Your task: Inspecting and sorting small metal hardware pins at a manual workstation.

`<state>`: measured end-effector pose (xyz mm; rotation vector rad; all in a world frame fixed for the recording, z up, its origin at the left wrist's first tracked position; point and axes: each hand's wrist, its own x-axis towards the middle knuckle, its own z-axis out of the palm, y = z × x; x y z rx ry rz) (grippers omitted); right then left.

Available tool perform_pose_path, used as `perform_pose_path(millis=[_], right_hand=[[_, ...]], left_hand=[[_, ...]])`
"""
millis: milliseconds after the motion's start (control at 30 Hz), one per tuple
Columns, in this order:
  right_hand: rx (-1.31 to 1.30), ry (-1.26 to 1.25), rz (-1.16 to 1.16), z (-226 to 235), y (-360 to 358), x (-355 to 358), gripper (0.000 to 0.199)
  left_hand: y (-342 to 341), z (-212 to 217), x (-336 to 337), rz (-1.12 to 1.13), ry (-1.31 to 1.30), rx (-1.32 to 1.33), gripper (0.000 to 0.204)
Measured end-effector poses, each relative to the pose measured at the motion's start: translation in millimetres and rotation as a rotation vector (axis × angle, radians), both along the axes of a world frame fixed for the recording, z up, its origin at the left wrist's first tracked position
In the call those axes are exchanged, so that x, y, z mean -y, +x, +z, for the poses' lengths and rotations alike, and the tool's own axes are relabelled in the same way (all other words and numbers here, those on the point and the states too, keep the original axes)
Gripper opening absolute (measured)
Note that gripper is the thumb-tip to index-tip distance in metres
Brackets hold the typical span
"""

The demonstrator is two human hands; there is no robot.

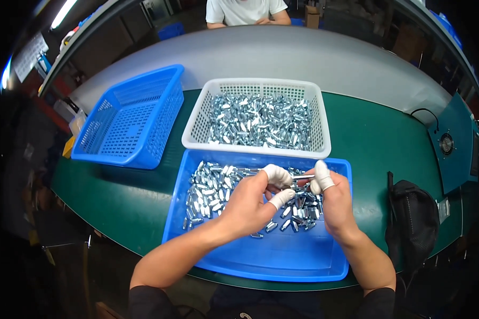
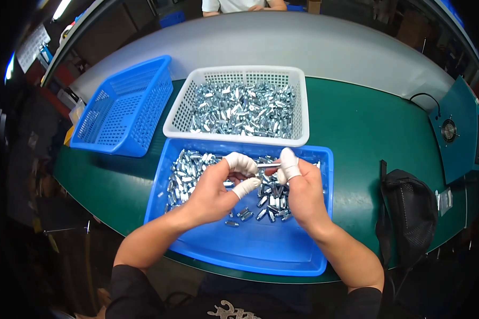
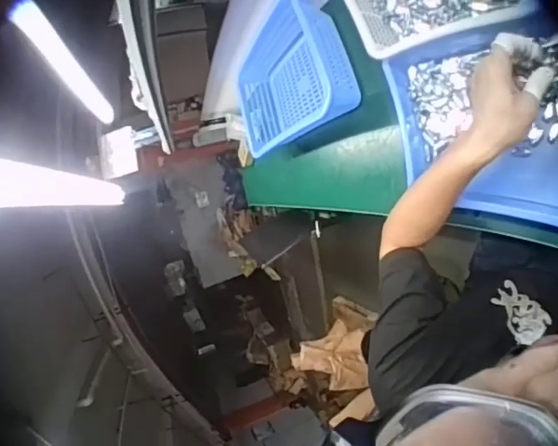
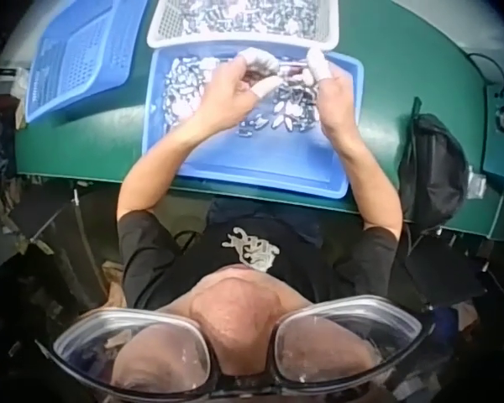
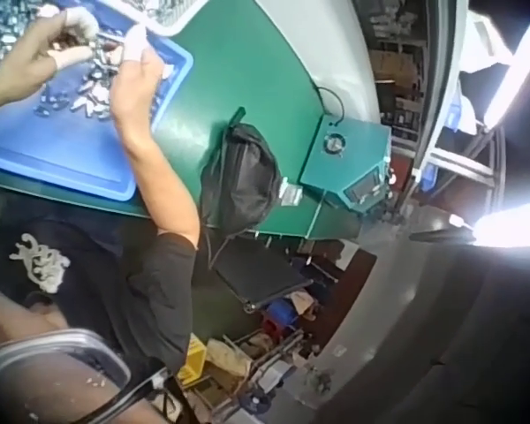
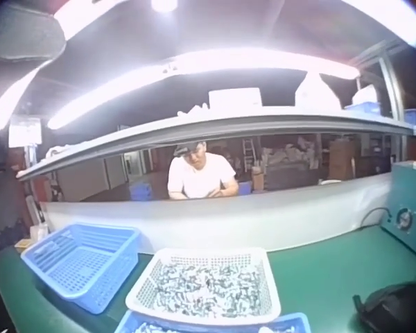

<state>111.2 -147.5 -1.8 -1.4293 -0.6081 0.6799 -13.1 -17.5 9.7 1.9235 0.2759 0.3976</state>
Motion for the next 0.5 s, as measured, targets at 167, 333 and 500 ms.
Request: perform_pose_path(millis=[167,333,500], right_hand=[[0.096,0.006,0.062,1.9,-3.1,1.4,0.036],[0.061,0.089,-0.042,0.0,-2.0,0.1,0.037],[0.083,-0.003,0.008,3.0,-2.7,2.1,0.038]], left_hand=[[0.1,-4.2,1.7,0.028,-0.092,0.093,0.019],[0.9,2.5,-3.9,0.034,-0.139,0.128,0.016],[-2.8,0.7,-3.0,-0.004,-0.16,0.148,0.016]])
